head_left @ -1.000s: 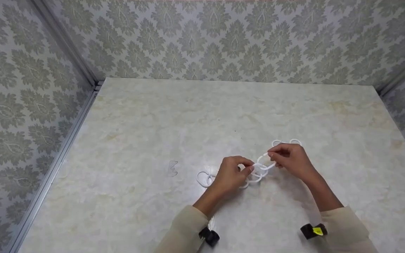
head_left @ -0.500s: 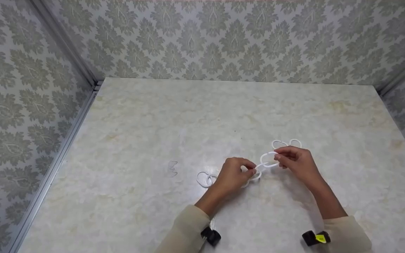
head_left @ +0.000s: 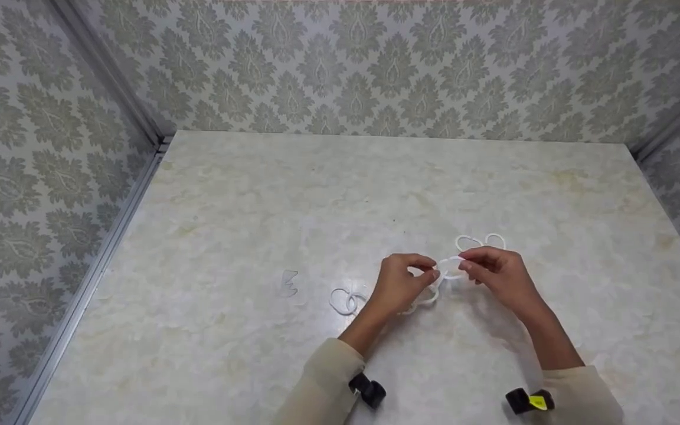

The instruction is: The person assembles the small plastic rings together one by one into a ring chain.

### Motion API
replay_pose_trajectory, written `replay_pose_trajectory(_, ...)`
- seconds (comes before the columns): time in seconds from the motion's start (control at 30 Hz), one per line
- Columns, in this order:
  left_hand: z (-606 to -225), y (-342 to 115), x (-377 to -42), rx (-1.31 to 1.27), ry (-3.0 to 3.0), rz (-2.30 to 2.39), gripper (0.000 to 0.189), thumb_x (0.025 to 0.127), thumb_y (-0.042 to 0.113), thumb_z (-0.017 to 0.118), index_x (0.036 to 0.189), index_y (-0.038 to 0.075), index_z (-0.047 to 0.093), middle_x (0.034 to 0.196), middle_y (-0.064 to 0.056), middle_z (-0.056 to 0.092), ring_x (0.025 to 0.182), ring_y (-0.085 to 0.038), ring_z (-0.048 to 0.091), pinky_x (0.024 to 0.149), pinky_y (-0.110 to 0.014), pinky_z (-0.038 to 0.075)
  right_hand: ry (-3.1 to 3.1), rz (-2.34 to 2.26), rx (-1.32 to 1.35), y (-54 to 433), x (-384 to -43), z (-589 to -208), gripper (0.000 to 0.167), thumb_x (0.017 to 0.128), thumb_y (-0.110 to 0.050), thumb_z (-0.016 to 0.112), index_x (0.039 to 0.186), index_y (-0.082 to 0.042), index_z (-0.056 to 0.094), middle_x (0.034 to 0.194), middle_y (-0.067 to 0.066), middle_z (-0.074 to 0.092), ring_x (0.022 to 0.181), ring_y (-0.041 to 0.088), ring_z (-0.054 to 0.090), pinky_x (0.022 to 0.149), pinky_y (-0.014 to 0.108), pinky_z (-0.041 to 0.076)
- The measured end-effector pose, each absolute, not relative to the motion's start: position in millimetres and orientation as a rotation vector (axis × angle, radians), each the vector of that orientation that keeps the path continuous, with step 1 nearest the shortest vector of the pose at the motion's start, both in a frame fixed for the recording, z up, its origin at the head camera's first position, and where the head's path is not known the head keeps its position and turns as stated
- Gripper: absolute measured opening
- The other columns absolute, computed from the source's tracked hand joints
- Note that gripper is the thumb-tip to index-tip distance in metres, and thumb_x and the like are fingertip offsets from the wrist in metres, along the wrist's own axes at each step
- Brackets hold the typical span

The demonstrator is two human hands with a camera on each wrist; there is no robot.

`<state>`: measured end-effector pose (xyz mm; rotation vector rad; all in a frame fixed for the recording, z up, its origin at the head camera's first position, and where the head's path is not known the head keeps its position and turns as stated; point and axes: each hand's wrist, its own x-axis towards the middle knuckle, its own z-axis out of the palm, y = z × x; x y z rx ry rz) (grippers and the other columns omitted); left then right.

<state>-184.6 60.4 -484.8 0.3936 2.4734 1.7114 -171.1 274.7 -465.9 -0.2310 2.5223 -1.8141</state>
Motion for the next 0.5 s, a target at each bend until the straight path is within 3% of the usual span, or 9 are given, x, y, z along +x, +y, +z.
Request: replay_pose_trajectory(0.5,-484.9,66.7,-184.9,0.334,2.453,1.761,0.013,0.091,0.012,0.074,0.101,0.007,0.079,0.094,-0.003,0.079,0.094,-0.008,0.068,0.081,-0.022,0.051,2.515,-1.831,-0.235,274.9,-168.6,-468.7,0.023,0.095,-0.003,0.068,0.112,0.012,0.069,0.085,-0.016,0.072,0.071,0.001,0.064,0.068,0.019,0.056)
